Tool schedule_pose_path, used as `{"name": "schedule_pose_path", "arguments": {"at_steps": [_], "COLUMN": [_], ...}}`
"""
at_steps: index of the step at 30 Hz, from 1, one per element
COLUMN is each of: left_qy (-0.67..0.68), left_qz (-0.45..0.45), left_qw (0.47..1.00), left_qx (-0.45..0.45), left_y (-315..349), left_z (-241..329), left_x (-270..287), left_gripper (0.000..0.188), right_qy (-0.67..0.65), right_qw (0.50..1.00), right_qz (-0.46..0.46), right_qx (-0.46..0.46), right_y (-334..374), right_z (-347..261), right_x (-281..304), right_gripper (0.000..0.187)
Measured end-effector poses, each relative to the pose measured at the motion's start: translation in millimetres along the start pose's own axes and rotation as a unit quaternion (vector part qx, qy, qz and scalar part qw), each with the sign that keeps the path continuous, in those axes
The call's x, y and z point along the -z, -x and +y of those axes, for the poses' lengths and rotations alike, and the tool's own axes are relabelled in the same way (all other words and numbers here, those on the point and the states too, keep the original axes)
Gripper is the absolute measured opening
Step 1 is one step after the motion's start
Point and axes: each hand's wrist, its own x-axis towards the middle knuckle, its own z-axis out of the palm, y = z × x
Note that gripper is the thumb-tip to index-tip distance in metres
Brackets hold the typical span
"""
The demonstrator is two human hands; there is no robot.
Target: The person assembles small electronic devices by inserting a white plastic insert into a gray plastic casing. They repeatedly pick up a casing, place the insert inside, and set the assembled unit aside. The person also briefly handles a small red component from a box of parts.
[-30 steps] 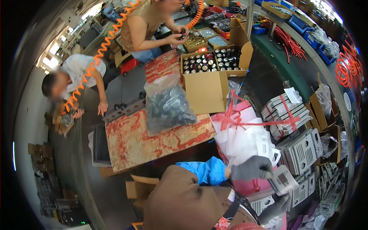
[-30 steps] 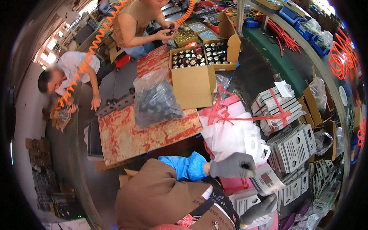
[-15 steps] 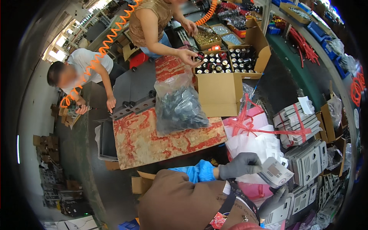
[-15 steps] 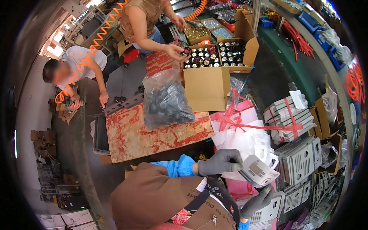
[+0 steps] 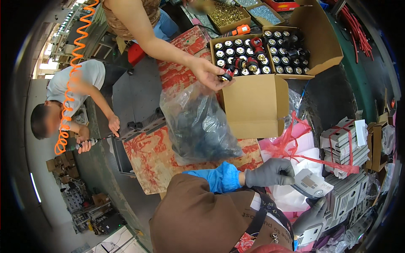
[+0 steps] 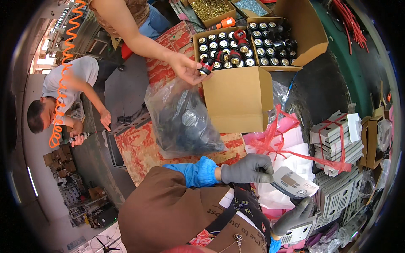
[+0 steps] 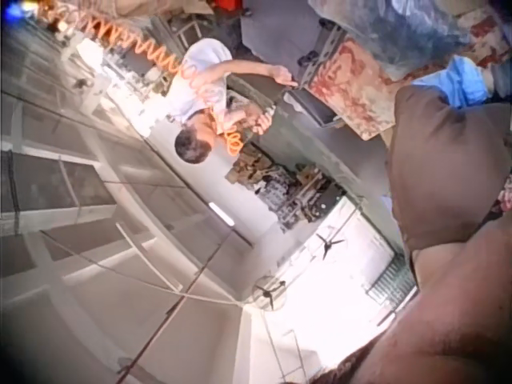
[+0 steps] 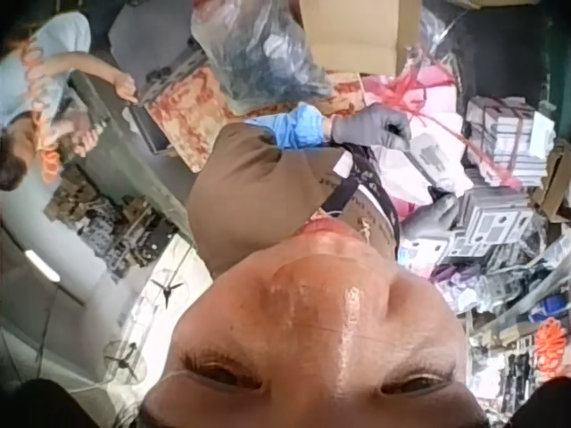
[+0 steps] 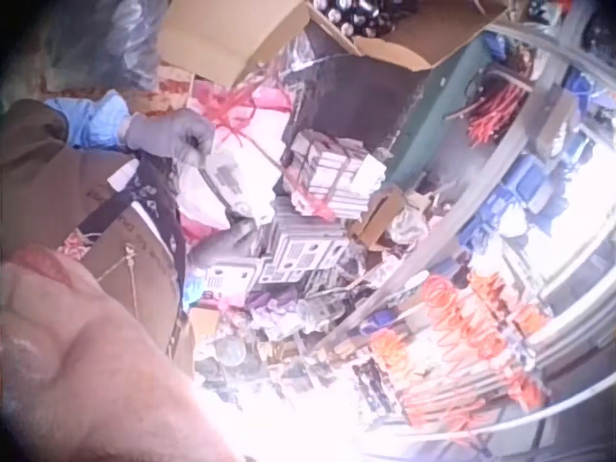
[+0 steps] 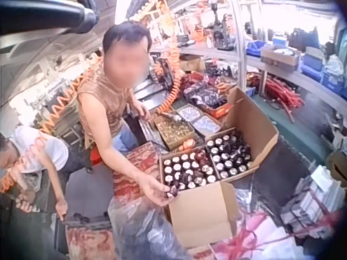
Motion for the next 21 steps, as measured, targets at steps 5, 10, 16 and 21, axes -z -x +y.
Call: {"name": "schedule_pose_path", "arguments": {"at_steps": [5, 10, 16, 21], "left_qy": [0.033, 0.041, 0.051, 0.052], "left_qz": [0.006, 0.008, 0.012, 0.005], "left_qw": [0.999, 0.999, 0.998, 0.998], "left_qx": [0.024, 0.023, 0.022, 0.016], "left_y": [-16, -23, -18, -17], "left_z": [3, 7, 5, 7], "left_x": [19, 30, 33, 34], "left_gripper": [0.021, 0.020, 0.019, 0.019], "right_qy": [0.021, 0.002, -0.009, -0.007], "right_qw": [1.000, 1.000, 1.000, 1.000], "right_qz": [0.006, 0.003, 0.021, -0.017], "right_qx": [-0.002, -0.006, 0.000, 0.004], "right_y": [-5, -10, -1, -8], "right_z": [-19, -22, -51, -25], "right_x": [-18, -26, -36, -25], "right_gripper": [0.053, 0.052, 0.044, 0.052]}}
